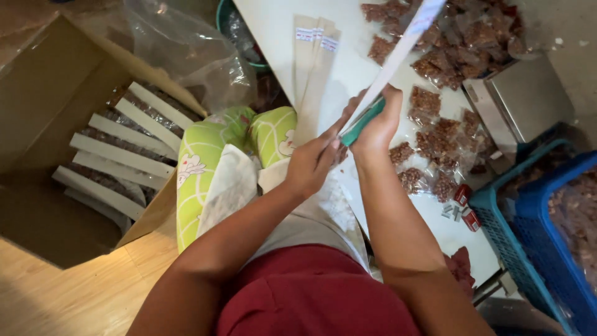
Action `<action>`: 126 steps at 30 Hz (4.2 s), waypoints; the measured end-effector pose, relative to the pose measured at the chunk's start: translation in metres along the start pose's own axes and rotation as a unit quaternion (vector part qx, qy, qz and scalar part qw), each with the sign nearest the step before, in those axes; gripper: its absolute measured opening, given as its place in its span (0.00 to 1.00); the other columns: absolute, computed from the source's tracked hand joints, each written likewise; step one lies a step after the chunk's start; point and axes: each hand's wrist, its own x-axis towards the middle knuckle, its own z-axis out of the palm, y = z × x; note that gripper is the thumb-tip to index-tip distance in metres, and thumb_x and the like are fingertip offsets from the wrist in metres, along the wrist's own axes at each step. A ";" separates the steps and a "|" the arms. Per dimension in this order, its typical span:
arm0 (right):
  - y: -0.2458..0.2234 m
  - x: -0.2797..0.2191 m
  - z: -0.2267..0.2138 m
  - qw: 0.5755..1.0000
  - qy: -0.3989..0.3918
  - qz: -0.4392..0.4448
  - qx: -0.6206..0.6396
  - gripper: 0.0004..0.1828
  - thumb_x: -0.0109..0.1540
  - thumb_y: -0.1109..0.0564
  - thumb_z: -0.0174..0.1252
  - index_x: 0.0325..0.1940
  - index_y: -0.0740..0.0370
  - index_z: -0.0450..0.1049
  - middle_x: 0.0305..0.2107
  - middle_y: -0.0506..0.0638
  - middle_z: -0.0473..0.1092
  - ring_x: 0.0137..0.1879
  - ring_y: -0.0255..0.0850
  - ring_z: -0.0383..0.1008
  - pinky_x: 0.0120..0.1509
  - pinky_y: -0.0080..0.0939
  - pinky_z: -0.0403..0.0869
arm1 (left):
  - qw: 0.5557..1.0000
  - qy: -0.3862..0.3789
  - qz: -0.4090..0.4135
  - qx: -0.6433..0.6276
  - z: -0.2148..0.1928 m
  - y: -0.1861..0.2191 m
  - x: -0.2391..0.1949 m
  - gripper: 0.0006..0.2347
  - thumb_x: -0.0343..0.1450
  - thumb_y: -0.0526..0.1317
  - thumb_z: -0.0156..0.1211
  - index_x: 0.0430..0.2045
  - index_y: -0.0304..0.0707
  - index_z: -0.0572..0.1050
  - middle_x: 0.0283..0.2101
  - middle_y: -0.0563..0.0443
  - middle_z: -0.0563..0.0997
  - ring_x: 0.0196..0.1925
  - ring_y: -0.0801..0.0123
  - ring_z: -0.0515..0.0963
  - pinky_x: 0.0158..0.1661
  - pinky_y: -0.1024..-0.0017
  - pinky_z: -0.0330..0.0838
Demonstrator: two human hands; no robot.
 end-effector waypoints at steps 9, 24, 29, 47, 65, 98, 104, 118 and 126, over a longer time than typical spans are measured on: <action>-0.014 0.049 -0.114 0.750 0.122 0.046 -0.649 0.43 0.49 0.38 0.78 0.59 0.62 0.69 0.36 0.56 0.75 0.33 0.47 0.82 0.39 0.53 0.80 | 0.933 0.097 -0.294 -0.185 0.010 -0.066 -0.004 0.13 0.78 0.45 0.51 0.48 0.40 0.80 0.42 0.49 0.82 0.49 0.65 0.77 0.60 0.56 0.69; -0.012 0.045 -0.150 0.633 -0.008 0.059 -0.772 0.25 0.52 0.47 0.63 0.52 0.55 0.79 0.38 0.54 0.77 0.52 0.54 0.79 0.54 0.56 0.76 | 0.939 0.027 -0.336 -0.073 -0.015 -0.112 0.004 0.21 0.73 0.56 0.60 0.50 0.38 0.77 0.44 0.38 0.84 0.55 0.55 0.81 0.60 0.52 0.68; -0.069 -0.019 -0.078 0.737 -0.277 0.058 -0.613 0.19 0.48 0.60 0.67 0.44 0.61 0.79 0.30 0.52 0.74 0.42 0.43 0.73 0.52 0.45 0.72 | 0.954 -0.044 -0.291 -0.058 -0.012 -0.162 -0.002 0.19 0.77 0.52 0.56 0.55 0.38 0.76 0.53 0.35 0.81 0.65 0.47 0.74 0.66 0.51 0.63; -0.003 -0.027 -0.077 0.819 -0.105 -0.041 -0.563 0.24 0.48 0.45 0.83 0.40 0.46 0.77 0.29 0.38 0.77 0.36 0.30 0.75 0.44 0.31 0.75 | 0.974 0.020 -0.166 -0.151 0.015 -0.090 -0.016 0.16 0.80 0.46 0.53 0.57 0.38 0.77 0.57 0.39 0.81 0.65 0.54 0.74 0.67 0.54 0.64; -0.010 -0.043 0.053 0.979 0.165 0.027 -0.114 0.27 0.49 0.34 0.67 0.35 0.54 0.66 0.26 0.48 0.61 0.36 0.40 0.66 0.39 0.44 0.70 | 0.988 0.040 -0.133 -0.064 0.019 -0.070 -0.018 0.14 0.78 0.45 0.51 0.57 0.52 0.77 0.63 0.55 0.76 0.63 0.46 0.76 0.62 0.51 0.70; -0.036 0.079 -0.240 0.441 -0.149 -0.010 -0.885 0.28 0.58 0.44 0.62 0.63 0.42 0.74 0.61 0.44 0.66 0.64 0.54 0.73 0.65 0.60 0.73 | 0.951 -0.023 -0.301 -0.064 -0.001 -0.134 0.015 0.17 0.75 0.53 0.57 0.48 0.42 0.81 0.50 0.43 0.83 0.60 0.55 0.77 0.64 0.51 0.65; -0.044 0.043 -0.205 0.507 -0.214 -0.036 -0.834 0.29 0.57 0.56 0.59 0.64 0.47 0.70 0.60 0.52 0.69 0.61 0.63 0.74 0.63 0.63 0.74 | 0.919 0.041 -0.364 -0.142 -0.007 -0.103 0.010 0.20 0.73 0.49 0.61 0.54 0.34 0.78 0.55 0.39 0.81 0.63 0.55 0.75 0.65 0.53 0.65; -0.073 -0.022 -0.127 0.829 -0.173 -0.068 -0.527 0.09 0.58 0.63 0.67 0.42 0.63 0.80 0.25 0.54 0.75 0.32 0.40 0.77 0.44 0.40 0.77 | 0.957 0.029 -0.274 -0.092 -0.001 -0.123 0.013 0.21 0.73 0.47 0.65 0.58 0.36 0.73 0.45 0.33 0.84 0.53 0.52 0.83 0.53 0.52 0.75; -0.019 -0.024 -0.075 0.823 -0.200 -0.074 -0.526 0.08 0.58 0.58 0.72 0.40 0.59 0.81 0.18 0.50 0.73 0.29 0.33 0.74 0.40 0.34 0.74 | 0.951 0.025 -0.200 -0.233 0.015 -0.098 0.002 0.15 0.80 0.48 0.53 0.54 0.41 0.79 0.48 0.45 0.84 0.56 0.70 0.78 0.63 0.57 0.69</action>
